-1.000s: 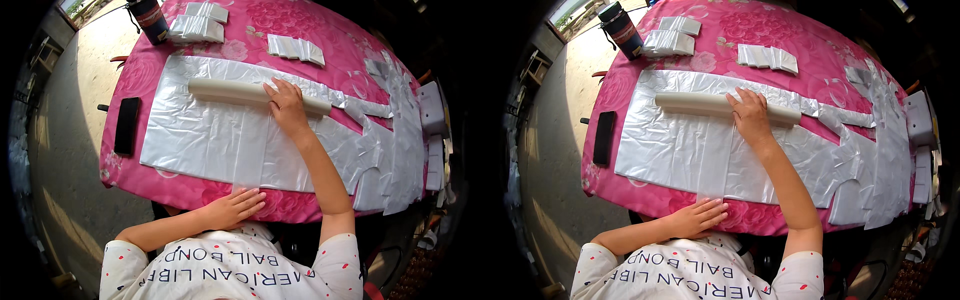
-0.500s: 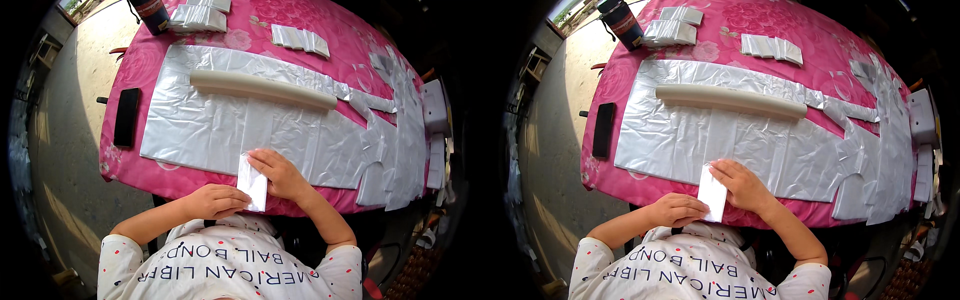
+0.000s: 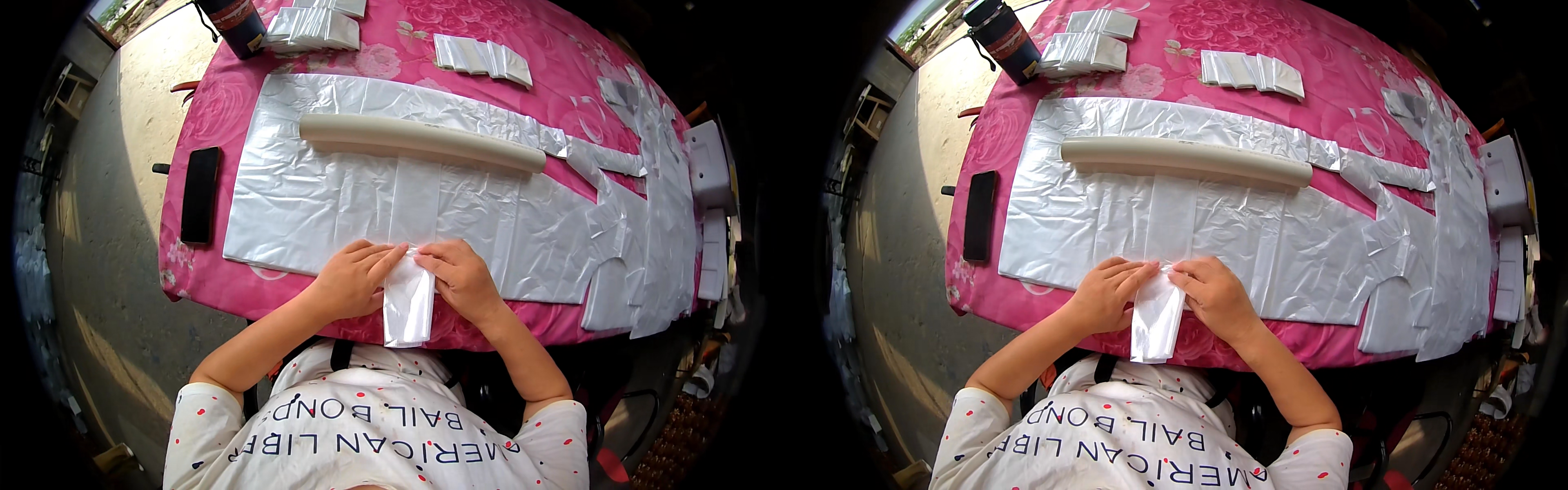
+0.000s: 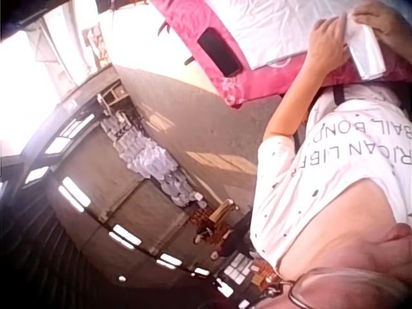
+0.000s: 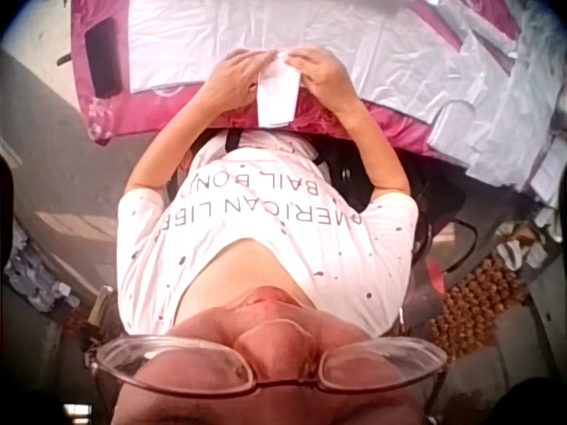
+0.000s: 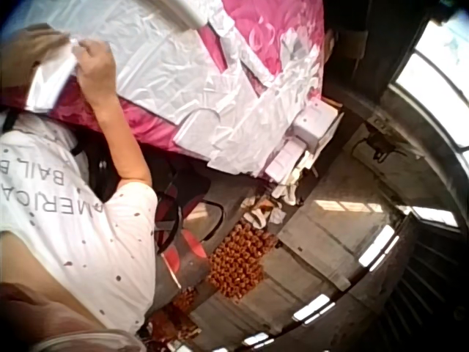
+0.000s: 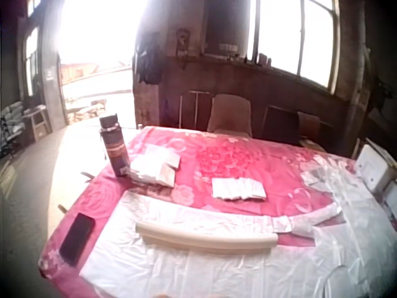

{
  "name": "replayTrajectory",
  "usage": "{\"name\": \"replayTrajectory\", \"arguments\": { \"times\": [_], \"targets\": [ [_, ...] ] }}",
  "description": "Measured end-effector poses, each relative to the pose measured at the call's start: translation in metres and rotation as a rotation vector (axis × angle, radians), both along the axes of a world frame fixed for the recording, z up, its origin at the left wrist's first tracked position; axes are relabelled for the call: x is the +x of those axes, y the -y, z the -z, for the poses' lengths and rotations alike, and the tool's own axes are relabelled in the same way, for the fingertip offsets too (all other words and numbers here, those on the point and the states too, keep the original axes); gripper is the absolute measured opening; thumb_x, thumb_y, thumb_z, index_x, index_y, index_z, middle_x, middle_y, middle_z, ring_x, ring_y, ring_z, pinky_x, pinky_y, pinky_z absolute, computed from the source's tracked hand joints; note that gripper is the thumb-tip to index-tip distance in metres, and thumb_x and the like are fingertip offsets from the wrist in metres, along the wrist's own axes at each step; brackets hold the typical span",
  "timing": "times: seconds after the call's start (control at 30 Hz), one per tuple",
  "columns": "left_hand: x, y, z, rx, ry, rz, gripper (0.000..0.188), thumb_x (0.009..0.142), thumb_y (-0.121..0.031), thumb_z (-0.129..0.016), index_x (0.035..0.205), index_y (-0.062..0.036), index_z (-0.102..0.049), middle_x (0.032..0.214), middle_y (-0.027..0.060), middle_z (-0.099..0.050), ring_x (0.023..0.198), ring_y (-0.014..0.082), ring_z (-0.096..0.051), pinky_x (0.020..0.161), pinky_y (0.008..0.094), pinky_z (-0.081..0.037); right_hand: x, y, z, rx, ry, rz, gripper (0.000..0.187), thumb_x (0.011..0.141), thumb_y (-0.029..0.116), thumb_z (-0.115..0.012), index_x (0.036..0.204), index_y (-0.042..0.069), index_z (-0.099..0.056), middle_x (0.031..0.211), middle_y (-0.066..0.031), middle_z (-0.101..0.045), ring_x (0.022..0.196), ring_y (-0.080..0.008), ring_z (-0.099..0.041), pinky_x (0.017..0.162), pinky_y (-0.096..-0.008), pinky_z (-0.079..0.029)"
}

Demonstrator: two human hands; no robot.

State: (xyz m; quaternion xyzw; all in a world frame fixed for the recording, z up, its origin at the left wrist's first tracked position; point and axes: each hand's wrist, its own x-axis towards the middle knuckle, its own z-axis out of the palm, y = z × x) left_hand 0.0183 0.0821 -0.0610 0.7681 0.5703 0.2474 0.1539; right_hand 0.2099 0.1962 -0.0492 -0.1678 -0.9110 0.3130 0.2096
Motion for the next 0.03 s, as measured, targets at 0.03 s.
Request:
{"name": "replayTrajectory", "arguments": {
  "times": [0.03],
  "targets": [
    [0.0008,-0.0014,-0.0021,-0.082,0.071,-0.037,0.072,0.064,-0.016,-0.067,0.13,-0.0029,-0.041,0.124,0.0126,-0.054,0.111,0.0218,-0.054,0.095,0.0378,-0.041,0.0005,-0.0002,0.0003,-0.001,0.0,0.003,0.035,0.067,-0.002,-0.064,0.102,0.005,-0.065,0.101,-0.0096,-0.062,0.093,-0.0266,-0.057,0.079,-0.0335,-0.048]
  ]
}}
